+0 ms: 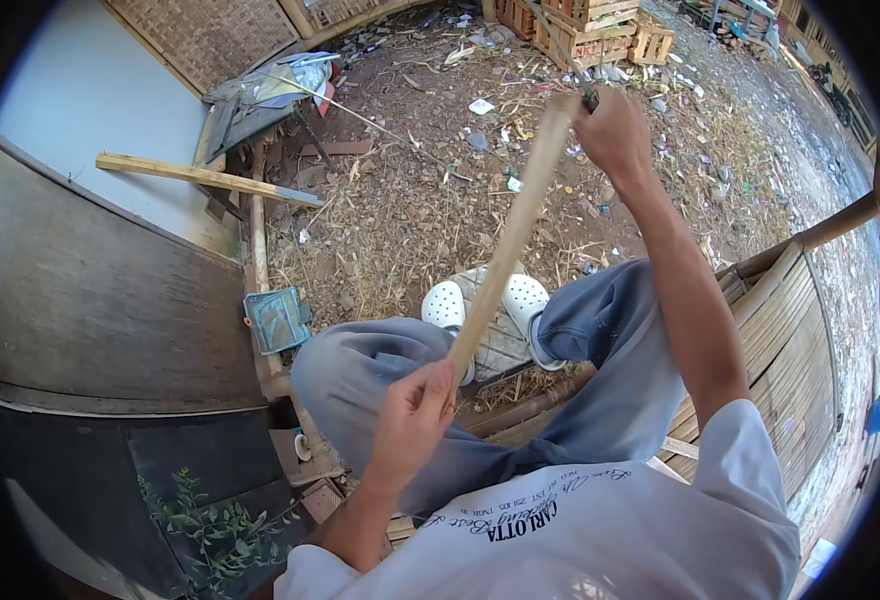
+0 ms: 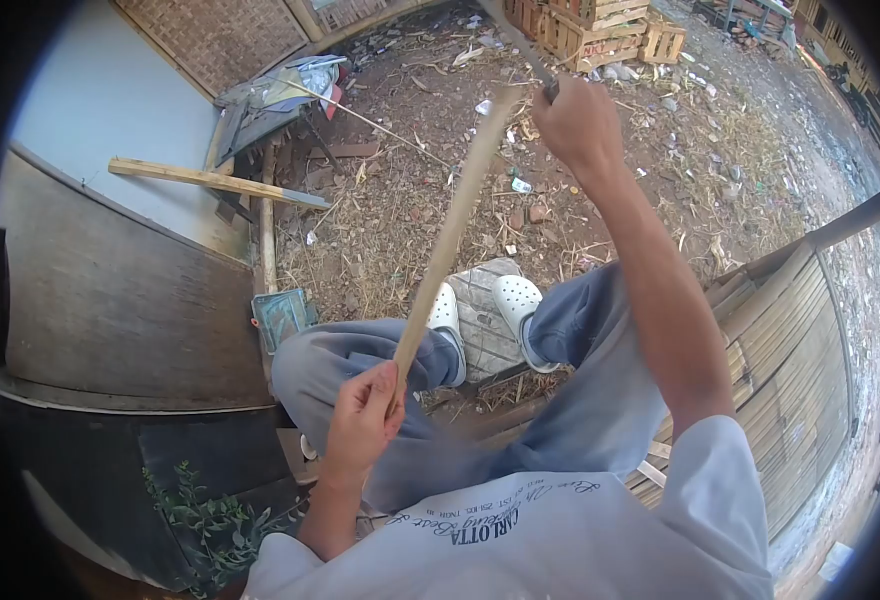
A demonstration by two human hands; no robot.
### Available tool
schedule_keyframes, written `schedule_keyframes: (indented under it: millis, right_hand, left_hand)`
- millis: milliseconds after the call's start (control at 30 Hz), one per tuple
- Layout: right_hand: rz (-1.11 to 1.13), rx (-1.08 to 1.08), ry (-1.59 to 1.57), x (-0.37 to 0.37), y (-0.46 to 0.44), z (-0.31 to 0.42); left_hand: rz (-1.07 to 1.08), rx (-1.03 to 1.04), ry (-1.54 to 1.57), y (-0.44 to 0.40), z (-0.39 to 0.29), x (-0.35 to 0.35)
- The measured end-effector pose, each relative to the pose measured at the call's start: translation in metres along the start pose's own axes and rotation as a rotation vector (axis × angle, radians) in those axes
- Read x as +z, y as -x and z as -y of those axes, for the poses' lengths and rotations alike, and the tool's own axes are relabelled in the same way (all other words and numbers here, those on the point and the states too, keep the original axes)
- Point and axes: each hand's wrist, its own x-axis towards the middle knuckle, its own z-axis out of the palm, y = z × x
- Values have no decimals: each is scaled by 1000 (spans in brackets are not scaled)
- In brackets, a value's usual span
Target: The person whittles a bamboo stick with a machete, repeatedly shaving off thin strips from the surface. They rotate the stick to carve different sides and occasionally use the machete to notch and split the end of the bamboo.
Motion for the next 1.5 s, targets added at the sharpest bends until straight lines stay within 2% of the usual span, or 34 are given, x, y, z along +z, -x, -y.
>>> schedule_keyframes:
  millis: [67,100,167,233,300,367,433,467,567,633,700,767,833,867,933,967,1033,1067,1133,1300,1367,1400,1433,1500]
  right_hand:
    - [-179,-224,76,2,23,-3]
    - [-188,-238,86,-3,31,2]
    - [-75,-75,-68,-8,55,19]
    - [17,-71,-155,-14,75,32]
    - [89,-72,-236,-13,88,37]
    - [236,-478,-202,0,100,34]
    - [231,-691,-185,15,111,36]
    - [319,-727,-109,15,115,39]
    - [394,-691,-78,24,123,42]
    - [388,-671,-96,24,122,42]
    - [341,-621,21,23,109,36]
    - [267,-265,42,13,63,19]
    - [75,-104,12,-2,25,1]
    - [65,-90,14,-8,28,-2]
    - [-35,-7,-156,-16,33,1]
    - [-25,-28,-151,-15,40,5]
    - [149,250,-810,-12,64,15]
    - [155,248,-812,-11,69,20]
    - [424,253,-1109,-12,73,28]
    - [483,312,-1223,-7,78,34]
    - [461,215,-1031,-6,82,37]
    - [468,213,-1031,-5,84,38]
    - [438,82,-854,-4,86,39]
    - [364,-167,-495,-4,91,40]
  left_hand:
    - [-28,-54,149,-11,4,-14]
    - [-57,-101,275,-19,4,-22]
    - [-38,-106,280,-23,0,-23]
    - [98,-233,432,-21,-8,-23]
    - [142,-282,470,-22,-11,-24]
    - [193,-340,509,-23,-13,-24]
    - [251,-353,586,-23,-13,-27]
    - [249,-353,584,-22,-14,-28]
    - [260,-373,560,-15,-19,-29]
    - [246,-372,554,-10,-20,-24]
    - [235,-389,551,-3,-15,-22]
    - [235,-414,541,9,-5,-23]
    - [268,-343,351,23,10,-25]
    - [281,-347,340,21,8,-27]
    - [-39,-174,297,16,6,-24]
    - [-51,-167,316,11,2,-22]
    - [-116,-3,97,-2,-10,-19]
    - [-123,-3,98,-5,-14,-18]
    - [-59,88,-62,-13,-21,-13]
    - [77,182,-91,-27,-24,-11]
    - [99,207,-116,-31,-25,-10]
    - [112,168,-33,-32,-25,-7]
    - [128,128,50,-33,-25,-5]
    - [117,137,21,-34,-28,0]
